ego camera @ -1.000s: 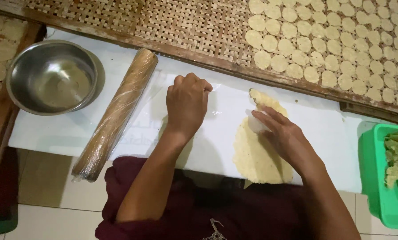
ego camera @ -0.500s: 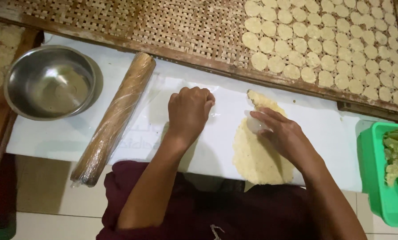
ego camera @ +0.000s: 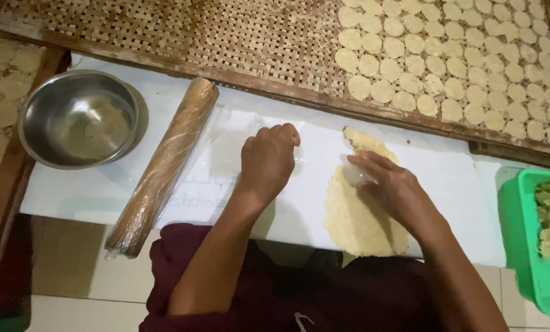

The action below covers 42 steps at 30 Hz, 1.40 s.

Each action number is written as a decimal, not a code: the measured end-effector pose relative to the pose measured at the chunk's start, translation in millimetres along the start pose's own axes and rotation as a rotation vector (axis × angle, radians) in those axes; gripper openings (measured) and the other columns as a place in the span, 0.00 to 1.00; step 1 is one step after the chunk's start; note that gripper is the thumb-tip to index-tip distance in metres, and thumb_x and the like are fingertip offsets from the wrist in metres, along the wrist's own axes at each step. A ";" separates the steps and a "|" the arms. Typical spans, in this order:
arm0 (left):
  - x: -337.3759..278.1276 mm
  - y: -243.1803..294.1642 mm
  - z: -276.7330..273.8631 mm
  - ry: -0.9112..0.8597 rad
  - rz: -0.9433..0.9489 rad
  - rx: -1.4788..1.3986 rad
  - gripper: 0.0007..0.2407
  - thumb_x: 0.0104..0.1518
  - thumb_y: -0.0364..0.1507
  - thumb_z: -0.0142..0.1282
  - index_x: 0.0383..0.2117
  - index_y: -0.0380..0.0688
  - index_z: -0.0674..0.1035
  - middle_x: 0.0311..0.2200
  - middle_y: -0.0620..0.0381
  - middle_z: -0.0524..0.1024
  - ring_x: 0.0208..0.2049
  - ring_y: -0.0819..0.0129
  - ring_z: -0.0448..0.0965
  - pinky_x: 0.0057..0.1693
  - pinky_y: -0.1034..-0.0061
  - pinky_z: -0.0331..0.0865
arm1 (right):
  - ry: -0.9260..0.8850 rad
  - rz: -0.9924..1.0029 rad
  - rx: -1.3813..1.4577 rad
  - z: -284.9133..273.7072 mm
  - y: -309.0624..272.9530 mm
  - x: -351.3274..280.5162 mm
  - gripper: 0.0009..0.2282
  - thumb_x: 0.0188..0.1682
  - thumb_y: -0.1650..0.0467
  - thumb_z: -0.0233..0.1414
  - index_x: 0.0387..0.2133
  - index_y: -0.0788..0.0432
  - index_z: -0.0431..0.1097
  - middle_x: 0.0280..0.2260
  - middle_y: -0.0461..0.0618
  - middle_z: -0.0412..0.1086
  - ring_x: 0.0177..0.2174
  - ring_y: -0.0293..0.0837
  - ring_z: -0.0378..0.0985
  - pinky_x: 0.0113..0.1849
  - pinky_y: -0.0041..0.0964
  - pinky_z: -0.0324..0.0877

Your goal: Rolling out dough and cutting it into small circular shapes using a plastic mold.

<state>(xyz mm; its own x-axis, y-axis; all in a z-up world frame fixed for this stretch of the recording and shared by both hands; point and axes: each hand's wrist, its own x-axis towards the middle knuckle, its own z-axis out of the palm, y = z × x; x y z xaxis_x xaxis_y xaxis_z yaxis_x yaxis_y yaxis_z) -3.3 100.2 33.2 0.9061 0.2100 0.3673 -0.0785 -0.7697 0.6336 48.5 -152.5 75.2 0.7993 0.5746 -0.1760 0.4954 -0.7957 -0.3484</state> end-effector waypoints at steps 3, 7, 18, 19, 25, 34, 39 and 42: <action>-1.2 0.6 4.1 0.015 0.055 0.037 0.06 0.59 0.22 0.49 0.30 0.42 0.80 0.27 0.49 0.81 0.29 0.51 0.79 0.36 0.56 0.69 | -0.109 0.221 0.063 -4.3 -10.2 0.1 0.25 0.49 0.70 0.54 0.61 0.37 0.63 0.67 0.44 0.57 0.44 0.51 0.83 0.48 0.45 0.79; 4.2 8.9 -5.4 0.021 0.065 0.028 0.07 0.59 0.23 0.49 0.25 0.42 0.81 0.26 0.50 0.81 0.28 0.49 0.78 0.35 0.54 0.69 | 0.033 -0.045 0.003 1.6 6.2 -1.0 0.25 0.46 0.70 0.58 0.60 0.44 0.65 0.62 0.51 0.63 0.51 0.55 0.76 0.51 0.50 0.73; 2.0 12.2 -4.2 -0.151 -0.056 -0.015 0.05 0.56 0.29 0.60 0.25 0.44 0.83 0.24 0.51 0.81 0.28 0.53 0.81 0.37 0.59 0.73 | 0.109 -0.138 0.045 6.5 15.0 -3.7 0.25 0.46 0.70 0.59 0.60 0.47 0.66 0.60 0.50 0.66 0.58 0.55 0.73 0.53 0.49 0.73; 3.9 14.0 -5.8 -0.150 -0.052 -0.014 0.05 0.56 0.29 0.60 0.25 0.44 0.83 0.24 0.51 0.81 0.28 0.53 0.81 0.37 0.59 0.73 | 0.113 -0.137 0.045 3.3 9.9 -2.5 0.25 0.46 0.70 0.59 0.60 0.47 0.66 0.60 0.50 0.66 0.58 0.55 0.73 0.53 0.49 0.73; 2.3 14.8 -8.5 -0.219 -0.085 -0.040 0.04 0.52 0.30 0.63 0.24 0.45 0.83 0.25 0.54 0.82 0.30 0.54 0.81 0.39 0.59 0.72 | -0.007 0.030 0.081 -2.5 3.0 1.0 0.27 0.43 0.70 0.60 0.59 0.41 0.66 0.63 0.48 0.62 0.55 0.54 0.72 0.52 0.48 0.71; 1.2 10.7 1.0 -0.189 -0.064 -0.013 0.04 0.52 0.22 0.55 0.26 0.44 0.82 0.27 0.53 0.81 0.32 0.55 0.81 0.42 0.59 0.73 | 0.179 0.178 0.339 -29.7 39.2 -18.9 0.24 0.47 0.72 0.56 0.59 0.41 0.67 0.62 0.48 0.65 0.51 0.51 0.76 0.45 0.41 0.81; 1.7 12.6 0.9 -0.192 -0.104 0.018 0.06 0.51 0.21 0.54 0.27 0.45 0.84 0.31 0.52 0.82 0.35 0.53 0.81 0.43 0.59 0.74 | 0.242 0.187 0.286 -32.2 40.4 -28.7 0.23 0.47 0.70 0.57 0.58 0.44 0.66 0.61 0.50 0.67 0.50 0.51 0.79 0.45 0.43 0.79; -1.3 11.2 3.6 -0.146 -0.055 0.040 0.06 0.51 0.21 0.55 0.28 0.45 0.85 0.31 0.52 0.82 0.36 0.51 0.80 0.43 0.58 0.74 | 0.236 0.118 0.175 -20.8 42.0 -24.6 0.25 0.45 0.72 0.60 0.59 0.45 0.66 0.63 0.52 0.63 0.55 0.54 0.72 0.49 0.45 0.75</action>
<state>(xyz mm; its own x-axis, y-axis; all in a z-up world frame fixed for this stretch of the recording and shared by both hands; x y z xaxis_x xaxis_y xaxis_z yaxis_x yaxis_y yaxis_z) -3.8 89.2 37.4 0.9596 0.1651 0.2279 -0.0126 -0.7836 0.6211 56.8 -204.1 84.1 0.9148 0.4038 -0.0130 0.3449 -0.7974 -0.4952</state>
